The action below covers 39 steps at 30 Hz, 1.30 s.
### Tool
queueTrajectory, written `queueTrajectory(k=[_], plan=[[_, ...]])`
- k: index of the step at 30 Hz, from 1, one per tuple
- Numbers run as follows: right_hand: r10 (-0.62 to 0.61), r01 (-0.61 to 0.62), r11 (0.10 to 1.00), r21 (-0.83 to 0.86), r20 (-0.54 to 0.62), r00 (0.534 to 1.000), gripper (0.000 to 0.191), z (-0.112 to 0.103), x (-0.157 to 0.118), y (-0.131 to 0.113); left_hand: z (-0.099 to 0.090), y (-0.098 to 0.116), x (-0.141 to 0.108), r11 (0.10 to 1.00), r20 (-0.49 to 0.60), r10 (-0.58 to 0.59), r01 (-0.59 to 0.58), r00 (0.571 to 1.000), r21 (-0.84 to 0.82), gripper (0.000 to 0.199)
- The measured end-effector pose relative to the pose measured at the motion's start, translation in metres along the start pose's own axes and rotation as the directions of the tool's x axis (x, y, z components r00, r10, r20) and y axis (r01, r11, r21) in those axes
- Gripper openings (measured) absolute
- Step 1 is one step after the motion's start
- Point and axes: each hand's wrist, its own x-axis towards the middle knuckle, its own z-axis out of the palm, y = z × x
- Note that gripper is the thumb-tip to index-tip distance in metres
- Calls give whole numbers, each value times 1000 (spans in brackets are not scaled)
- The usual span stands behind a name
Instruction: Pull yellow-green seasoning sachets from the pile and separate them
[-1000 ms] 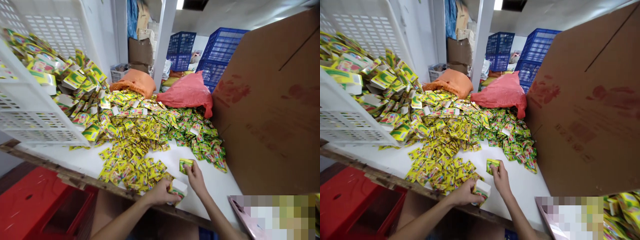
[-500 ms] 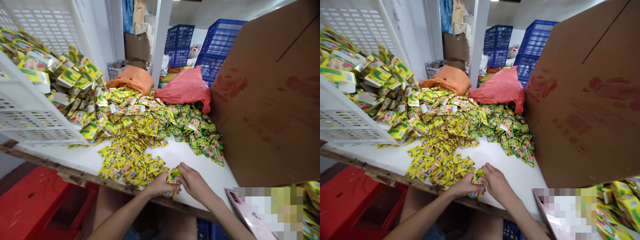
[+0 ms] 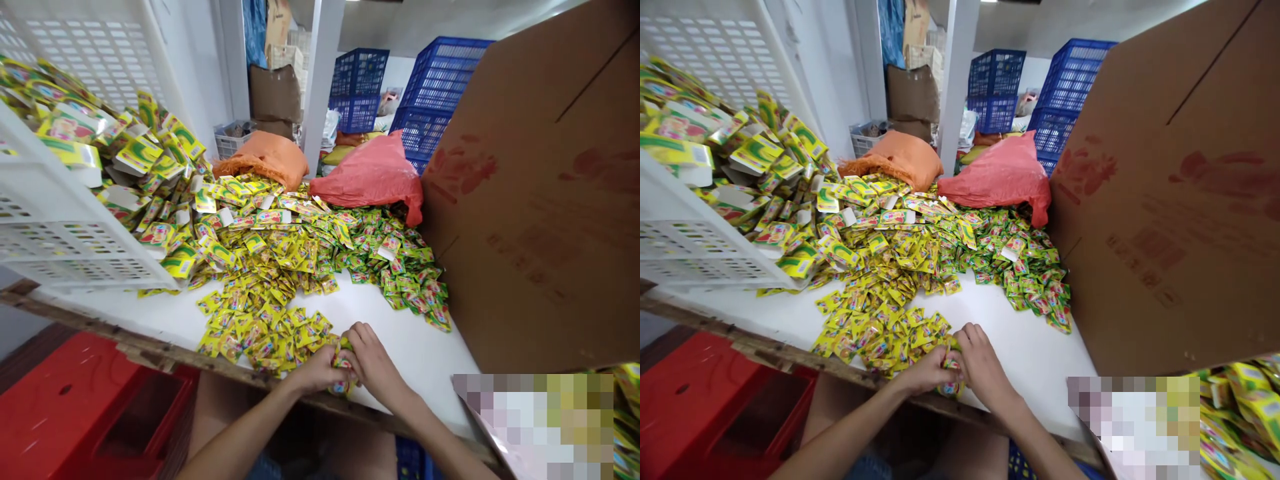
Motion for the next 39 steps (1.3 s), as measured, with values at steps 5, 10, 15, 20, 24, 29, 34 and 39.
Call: queueTrajectory(k=[5, 10, 15, 20, 24, 29, 34, 39], plan=[[-54, 53, 990, 130, 2, 999, 23, -6, -4, 5, -1, -4, 0, 1000, 6, 1, -1, 1000, -5, 21], [12, -2, 959, 283, -36, 999, 17, -22, -11, 12, 2, 3, -3, 996, 57, -19, 24, 998, -89, 35], [11, 0, 988, 156, -64, 998, 5, -16, -11, 8, 0, 1, -4, 995, 36, -31, 34, 999, -90, 34], [-16, 34, 987, 156, -121, 993, 21, -5, -25, 5, -2, -8, -4, 997, -32, -41, 39, 999, -61, 37], [61, -36, 987, 158, -161, 985, 32, 5, -41, 5, -2, -9, -4, 999, -48, -32, 32, 998, -8, 36], [151, -124, 982, 145, -196, 969, 14, 9, -42, -3, 2, -2, -9, 999, -108, 51, -51, 993, 9, 45], [237, -175, 933, 313, -172, 956, 19, 20, -46, -3, 10, -3, -22, 987, -282, 128, -149, 951, -55, 52], [485, -247, 747, 617, -251, 838, 22, 41, -57, 0, 5, -9, -26, 992, -312, 130, -122, 941, 45, 27]])
